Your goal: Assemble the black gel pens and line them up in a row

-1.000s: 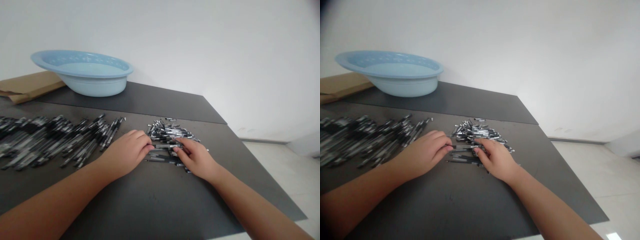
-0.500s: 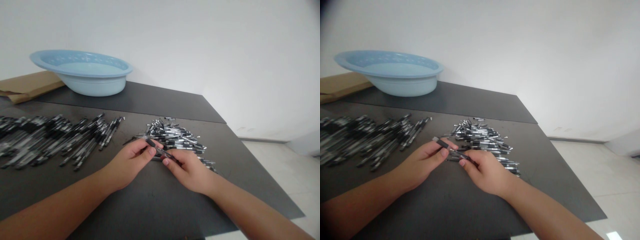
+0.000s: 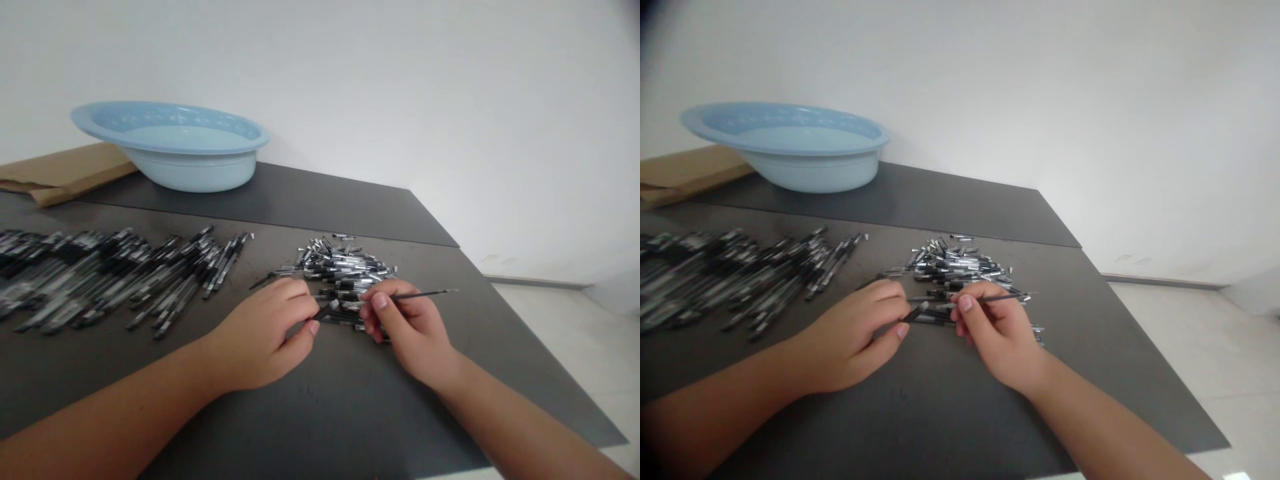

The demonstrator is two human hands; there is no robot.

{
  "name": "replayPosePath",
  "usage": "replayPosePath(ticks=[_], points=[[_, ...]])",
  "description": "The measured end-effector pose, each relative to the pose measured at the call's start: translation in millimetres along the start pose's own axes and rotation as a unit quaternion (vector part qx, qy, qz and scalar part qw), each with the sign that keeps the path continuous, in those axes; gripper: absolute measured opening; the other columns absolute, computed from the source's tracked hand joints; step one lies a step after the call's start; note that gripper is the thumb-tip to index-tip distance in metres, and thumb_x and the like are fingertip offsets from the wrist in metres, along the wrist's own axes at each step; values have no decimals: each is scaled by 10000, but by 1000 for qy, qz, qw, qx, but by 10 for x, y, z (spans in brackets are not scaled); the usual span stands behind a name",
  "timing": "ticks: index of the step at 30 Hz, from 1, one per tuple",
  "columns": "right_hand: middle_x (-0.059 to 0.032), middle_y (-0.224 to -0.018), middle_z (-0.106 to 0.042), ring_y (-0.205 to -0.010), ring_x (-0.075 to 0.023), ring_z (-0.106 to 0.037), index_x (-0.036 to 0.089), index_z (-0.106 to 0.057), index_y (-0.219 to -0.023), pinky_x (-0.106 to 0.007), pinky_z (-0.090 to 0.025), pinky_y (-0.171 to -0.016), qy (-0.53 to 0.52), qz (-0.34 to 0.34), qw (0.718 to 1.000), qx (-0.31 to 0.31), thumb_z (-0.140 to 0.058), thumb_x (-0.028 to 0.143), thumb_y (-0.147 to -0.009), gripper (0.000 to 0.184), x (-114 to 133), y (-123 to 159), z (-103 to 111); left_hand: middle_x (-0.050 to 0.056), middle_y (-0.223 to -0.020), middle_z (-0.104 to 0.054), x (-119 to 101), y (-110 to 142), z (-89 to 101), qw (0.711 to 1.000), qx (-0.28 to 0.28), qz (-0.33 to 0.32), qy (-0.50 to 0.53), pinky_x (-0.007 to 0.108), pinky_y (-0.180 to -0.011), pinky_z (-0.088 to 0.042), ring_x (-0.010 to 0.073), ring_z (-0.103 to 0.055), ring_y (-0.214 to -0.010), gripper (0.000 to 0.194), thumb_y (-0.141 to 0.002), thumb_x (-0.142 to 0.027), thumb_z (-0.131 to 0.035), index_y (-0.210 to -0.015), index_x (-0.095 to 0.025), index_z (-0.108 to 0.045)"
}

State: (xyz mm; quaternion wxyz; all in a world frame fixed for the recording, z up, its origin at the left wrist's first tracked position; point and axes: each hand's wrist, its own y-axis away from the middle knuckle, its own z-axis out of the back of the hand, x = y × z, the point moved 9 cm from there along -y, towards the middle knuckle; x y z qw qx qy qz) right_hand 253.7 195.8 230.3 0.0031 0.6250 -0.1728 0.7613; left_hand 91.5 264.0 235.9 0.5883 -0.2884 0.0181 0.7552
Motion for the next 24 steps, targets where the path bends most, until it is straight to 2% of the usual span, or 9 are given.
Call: replayPosePath(ticks=[3, 8, 16, 24], points=[[-24, -808, -753, -617, -126, -688, 227, -704, -1002, -224, -567, -518, -74, 4, 997, 17, -664, 372, -1037, 155, 20, 6, -58, 30, -894, -539, 3, 3, -16, 1000, 9, -3, -11, 363, -785, -365, 211, -504, -880, 181, -991, -203, -500, -813, -192, -533], [-29, -838, -762, -671, -128, -715, 228, -717, -1042, -241, -606, -579, -104, 29, 993, 42, -648, 328, -1052, 122, 59, 19, -72, 32, -888, -542, 2, 3, -40, 1000, 21, -2, -23, 363, -782, -369, 211, -507, -865, 172, -989, -218, -508, -830, -191, -566], [-30, -802, -763, -639, -122, -720, 200, -733, -1003, -234, -625, -579, -72, 20, 995, 60, -671, 340, -1038, 157, 40, -21, -80, 27, -862, -540, -23, -10, -46, 999, 29, -18, -32, 347, -767, -367, 202, -517, -841, 155, -960, -231, -561, -812, -196, -594], [-31, -835, -772, -686, -127, -744, 206, -743, -1030, -249, -645, -638, -54, 31, 993, 101, -659, 292, -1044, 122, 50, -32, -92, 23, -845, -537, -32, 1, -48, 998, 37, -29, -46, 347, -751, -362, 200, -515, -818, 156, -934, -231, -591, -782, -199, -585]])
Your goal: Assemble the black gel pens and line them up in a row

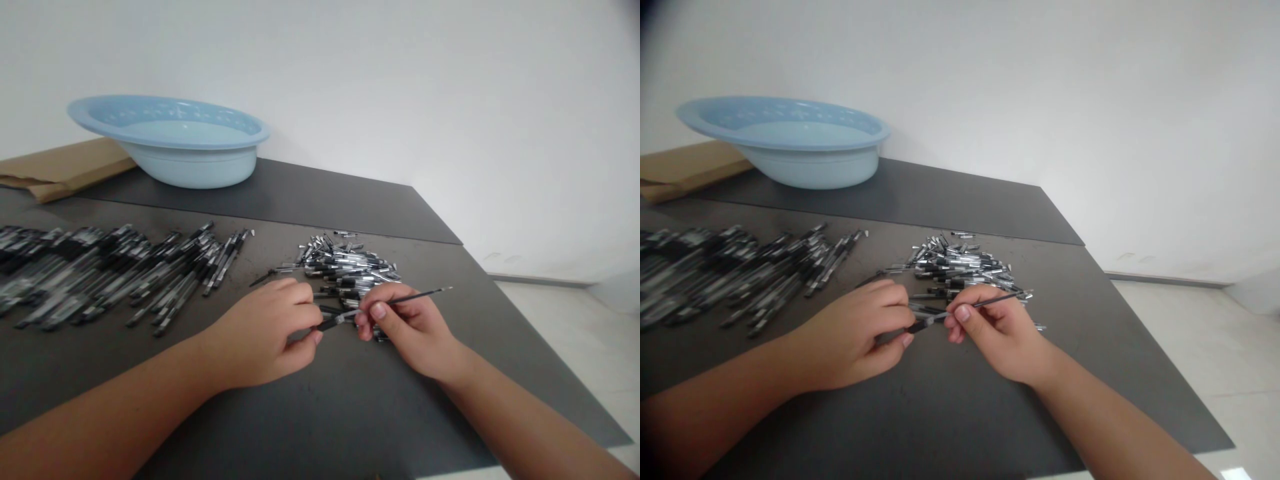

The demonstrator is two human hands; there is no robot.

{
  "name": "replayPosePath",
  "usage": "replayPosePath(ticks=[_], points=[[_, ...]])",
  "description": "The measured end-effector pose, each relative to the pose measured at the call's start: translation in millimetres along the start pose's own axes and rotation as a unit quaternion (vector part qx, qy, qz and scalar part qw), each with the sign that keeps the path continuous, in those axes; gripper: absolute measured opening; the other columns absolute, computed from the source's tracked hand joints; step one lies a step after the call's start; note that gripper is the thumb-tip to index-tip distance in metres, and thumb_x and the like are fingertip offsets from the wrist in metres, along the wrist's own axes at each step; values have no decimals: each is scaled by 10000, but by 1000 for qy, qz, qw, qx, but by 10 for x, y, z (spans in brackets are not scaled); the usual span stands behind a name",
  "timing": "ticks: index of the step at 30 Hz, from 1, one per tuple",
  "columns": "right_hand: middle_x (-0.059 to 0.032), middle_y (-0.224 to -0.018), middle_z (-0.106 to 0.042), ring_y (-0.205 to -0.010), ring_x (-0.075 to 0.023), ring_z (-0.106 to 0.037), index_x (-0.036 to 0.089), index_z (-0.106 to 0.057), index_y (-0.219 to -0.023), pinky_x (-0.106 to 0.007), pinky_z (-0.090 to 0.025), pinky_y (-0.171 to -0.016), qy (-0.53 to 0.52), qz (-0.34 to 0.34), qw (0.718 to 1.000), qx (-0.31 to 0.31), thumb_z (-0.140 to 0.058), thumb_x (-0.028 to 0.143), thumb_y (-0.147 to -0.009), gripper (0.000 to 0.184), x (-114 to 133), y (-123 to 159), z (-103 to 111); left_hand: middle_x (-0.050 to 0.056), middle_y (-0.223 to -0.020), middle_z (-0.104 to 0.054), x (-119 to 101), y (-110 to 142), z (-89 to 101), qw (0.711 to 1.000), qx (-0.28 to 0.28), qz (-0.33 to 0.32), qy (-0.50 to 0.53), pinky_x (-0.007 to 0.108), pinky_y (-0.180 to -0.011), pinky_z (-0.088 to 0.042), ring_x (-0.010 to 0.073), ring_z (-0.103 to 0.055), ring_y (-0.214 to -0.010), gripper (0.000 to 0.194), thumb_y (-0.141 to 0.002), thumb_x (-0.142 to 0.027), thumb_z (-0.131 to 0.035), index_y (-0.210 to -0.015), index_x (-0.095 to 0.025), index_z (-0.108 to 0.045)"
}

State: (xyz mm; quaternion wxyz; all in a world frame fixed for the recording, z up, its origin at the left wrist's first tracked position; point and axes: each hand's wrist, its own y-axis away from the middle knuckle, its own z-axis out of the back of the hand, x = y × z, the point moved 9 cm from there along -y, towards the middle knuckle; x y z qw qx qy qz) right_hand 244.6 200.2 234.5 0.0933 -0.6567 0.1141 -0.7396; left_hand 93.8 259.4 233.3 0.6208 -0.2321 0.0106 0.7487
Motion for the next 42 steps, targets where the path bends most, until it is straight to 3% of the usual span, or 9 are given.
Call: replayPosePath(ticks=[17, 21, 24, 29, 32, 37, 42], points=[[-48, -868, -764, -705, -147, -732, 211, -724, -1050, -287, -635, -653, 9, 8, 1000, 15, -625, 287, -1060, 126, 15, 36, 7, 28, -869, -554, 5, 17, -24, 1000, 9, 7, 8, 347, -755, -374, 201, -537, -830, 141, -958, -248, -573, -841, -200, -637], [-57, -885, -750, -737, -151, -731, 202, -726, -1036, -290, -634, -669, 39, 5, 998, 52, -612, 265, -1060, 132, 12, 21, -76, 24, -872, -565, 14, 20, -31, 999, 3, 10, 30, 333, -748, -384, 193, -554, -824, 128, -963, -247, -594, -865, -201, -661], [-54, -948, -733, -806, -151, -731, 220, -731, -1129, -289, -628, -721, 63, -7, 994, 86, -648, 250, -1035, 128, -35, 32, -145, 29, -925, -598, 61, 30, -58, 995, -5, 29, 95, 310, -753, -415, 181, -587, -843, 133, -1003, -278, -595, -969, -211, -705], [-7, -957, -646, -858, -139, -659, 295, -610, -1389, -280, -592, -789, 42, -17, 993, 106, -743, 200, -961, 459, -98, 56, -210, 25, -954, -612, 115, 35, -119, 982, -3, 52, 183, 282, -755, -440, 165, -612, -862, 139, -1020, -308, -618, -996, -212, -715], [5, -944, -623, -848, -134, -640, 313, -617, -1365, -267, -581, -783, 18, -24, 994, 102, -770, 200, -941, 465, -141, 74, -208, 11, -917, -592, 137, 24, -127, 978, -5, 67, 198, 271, -719, -429, 149, -597, -809, 132, -1000, -315, -645, -984, -209, -721], [-36, -1015, -681, -886, -166, -681, 294, -689, -1243, -297, -607, -786, 68, -55, 992, 92, -785, 271, -938, 321, -256, 109, -185, -13, -841, -562, 225, 19, -150, 970, -14, 109, 219, 250, -638, -396, 130, -555, -718, 135, -963, -325, -680, -1027, -220, -736], [-25, -1015, -628, -844, -173, -655, 325, -579, -1405, -294, -593, -724, 47, -29, 992, 115, -859, 405, -870, 609, -163, 80, -146, -8, -840, -566, 210, 22, -132, 972, -24, 104, 210, 261, -644, -393, 136, -547, -726, 108, -951, -310, -675, -964, -211, -715]])
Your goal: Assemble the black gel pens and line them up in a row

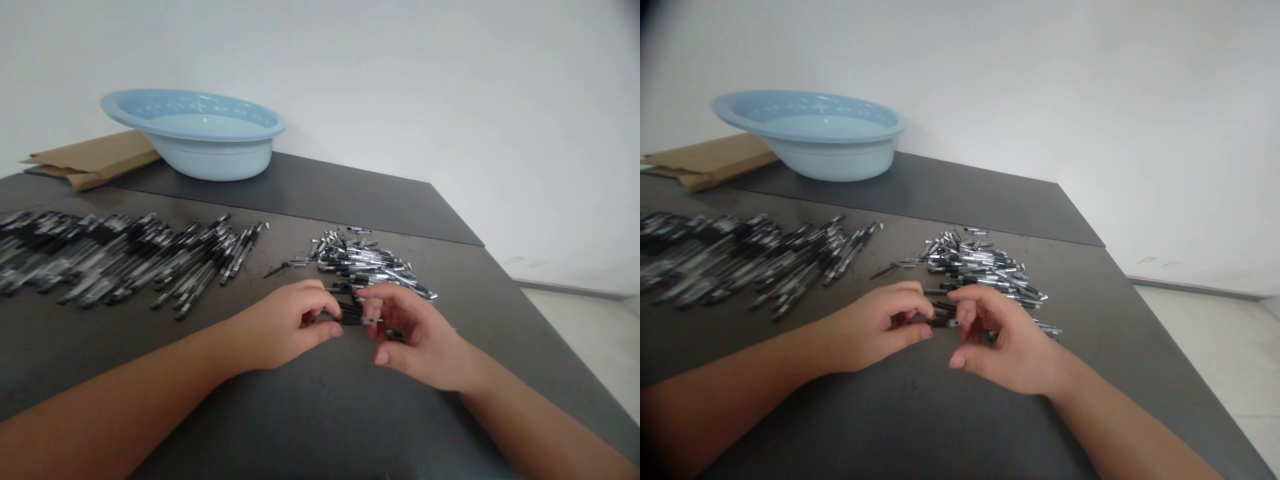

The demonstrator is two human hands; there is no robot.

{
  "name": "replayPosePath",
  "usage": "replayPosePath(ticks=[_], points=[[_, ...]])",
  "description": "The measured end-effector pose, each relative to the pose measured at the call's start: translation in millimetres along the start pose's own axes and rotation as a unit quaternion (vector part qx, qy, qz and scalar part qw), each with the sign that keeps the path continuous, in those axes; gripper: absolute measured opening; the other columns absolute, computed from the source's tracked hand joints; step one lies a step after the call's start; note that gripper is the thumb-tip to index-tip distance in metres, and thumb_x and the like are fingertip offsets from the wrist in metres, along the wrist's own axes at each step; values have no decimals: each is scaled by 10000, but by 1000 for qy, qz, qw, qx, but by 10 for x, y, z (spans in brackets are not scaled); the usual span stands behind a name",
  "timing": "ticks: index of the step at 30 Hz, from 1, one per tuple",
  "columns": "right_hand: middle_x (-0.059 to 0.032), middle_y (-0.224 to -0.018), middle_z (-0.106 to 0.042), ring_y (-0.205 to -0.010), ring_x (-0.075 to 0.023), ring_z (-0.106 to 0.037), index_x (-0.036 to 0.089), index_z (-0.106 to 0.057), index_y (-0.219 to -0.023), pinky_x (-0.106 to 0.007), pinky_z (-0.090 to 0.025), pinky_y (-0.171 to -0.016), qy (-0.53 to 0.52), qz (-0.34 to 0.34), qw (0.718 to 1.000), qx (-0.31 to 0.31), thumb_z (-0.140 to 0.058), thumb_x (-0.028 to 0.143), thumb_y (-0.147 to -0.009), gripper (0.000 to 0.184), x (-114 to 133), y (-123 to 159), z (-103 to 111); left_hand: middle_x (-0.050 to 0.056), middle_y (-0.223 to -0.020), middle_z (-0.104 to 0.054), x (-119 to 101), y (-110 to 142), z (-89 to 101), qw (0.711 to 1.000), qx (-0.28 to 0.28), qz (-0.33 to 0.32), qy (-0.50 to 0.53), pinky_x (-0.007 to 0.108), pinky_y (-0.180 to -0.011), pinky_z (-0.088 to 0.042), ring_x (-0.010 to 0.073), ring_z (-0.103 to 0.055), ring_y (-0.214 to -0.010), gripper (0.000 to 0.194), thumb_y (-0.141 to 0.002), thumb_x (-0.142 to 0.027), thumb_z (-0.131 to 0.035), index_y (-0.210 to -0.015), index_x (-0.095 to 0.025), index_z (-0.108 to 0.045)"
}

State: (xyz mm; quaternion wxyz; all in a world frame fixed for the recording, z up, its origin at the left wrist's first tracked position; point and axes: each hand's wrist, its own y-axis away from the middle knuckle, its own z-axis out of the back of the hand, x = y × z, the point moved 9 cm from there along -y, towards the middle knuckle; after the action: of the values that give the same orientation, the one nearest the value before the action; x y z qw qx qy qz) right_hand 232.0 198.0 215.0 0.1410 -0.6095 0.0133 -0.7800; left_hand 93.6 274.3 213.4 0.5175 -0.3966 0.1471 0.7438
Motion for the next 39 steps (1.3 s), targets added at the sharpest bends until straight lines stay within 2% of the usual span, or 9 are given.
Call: replayPosePath(ticks=[2, 5, 7, 10, 12, 18, 27, 31, 39], points=[[-22, -980, -617, -809, -173, -621, 309, -578, -1412, -292, -563, -694, 36, 20, 999, -4, -849, 477, -867, 632, 60, -14, 99, -8, -832, -556, -46, 10, 49, 999, -23, -10, -21, 275, -672, -400, 145, -542, -744, 82, -948, -273, -650, -915, -200, -667], [-22, -910, -632, -759, -174, -605, 275, -636, -1332, -300, -525, -670, 159, 15, 986, -43, -707, 458, -989, 395, 82, -48, 312, -4, -848, -552, -121, 28, 126, 997, -52, -25, -42, 294, -714, -408, 154, -535, -772, 90, -941, -199, -579, -852, -198, -561], [-44, -940, -683, -822, -196, -645, 261, -687, -1240, -330, -532, -737, 276, -3, 959, -64, -628, 377, -1042, 237, 81, -80, 425, 0, -867, -556, -145, 33, 141, 998, -50, -29, -39, 299, -724, -414, 157, -537, -784, 102, -953, -188, -543, -853, -203, -529], [-79, -1068, -735, -989, -242, -682, 242, -716, -1157, -387, -531, -879, 401, -15, 916, -19, -591, 269, -1044, 171, 59, -137, 408, 9, -897, -566, -138, 35, 135, 998, -40, -26, -37, 303, -740, -423, 163, -547, -807, 93, -972, -193, -522, -880, -203, -534], [-81, -1070, -736, -1001, -249, -683, 236, -714, -1125, -390, -529, -880, 438, -23, 898, 27, -573, 225, -1038, 167, 19, -156, 343, 12, -911, -567, -123, 36, 121, 998, -35, -22, -38, 304, -748, -422, 164, -547, -816, 80, -976, -189, -521, -899, -200, -541], [-76, -1007, -710, -938, -239, -671, 218, -707, -1059, -380, -512, -841, 481, -31, 872, 85, -562, 192, -1031, 150, -67, -141, 250, 9, -918, -551, -85, 41, 78, 999, -27, -12, -34, 306, -749, -410, 163, -531, -821, 76, -981, -180, -519, -909, -197, -536], [-97, -1140, -708, -1063, -263, -668, 237, -687, -1239, -406, -523, -933, 505, -42, 858, 91, -525, 210, -1052, 249, -106, -132, 273, 3, -912, -539, -46, 0, 80, 999, -26, -1, -34, 311, -752, -404, 164, -521, -823, 82, -981, -187, -522, -900, -201, -526], [-80, -1087, -710, -1014, -246, -665, 234, -687, -1143, -373, -513, -887, 494, -45, 866, 61, -514, 210, -1046, 200, 11, -126, 307, -6, -873, -516, -19, -8, 96, 999, -40, 8, -30, 307, -717, -400, 161, -497, -783, 115, -965, -181, -506, -857, -210, -476], [-30, -988, -718, -878, -202, -640, 238, -667, -1007, -312, -436, -752, 490, -130, 852, 131, -574, 129, -929, 163, -15, -11, 367, -19, -828, -511, 22, 10, 149, 998, -56, 39, -4, 309, -706, -403, 168, -489, -765, 119, -884, -106, -443, -859, -222, -456]])
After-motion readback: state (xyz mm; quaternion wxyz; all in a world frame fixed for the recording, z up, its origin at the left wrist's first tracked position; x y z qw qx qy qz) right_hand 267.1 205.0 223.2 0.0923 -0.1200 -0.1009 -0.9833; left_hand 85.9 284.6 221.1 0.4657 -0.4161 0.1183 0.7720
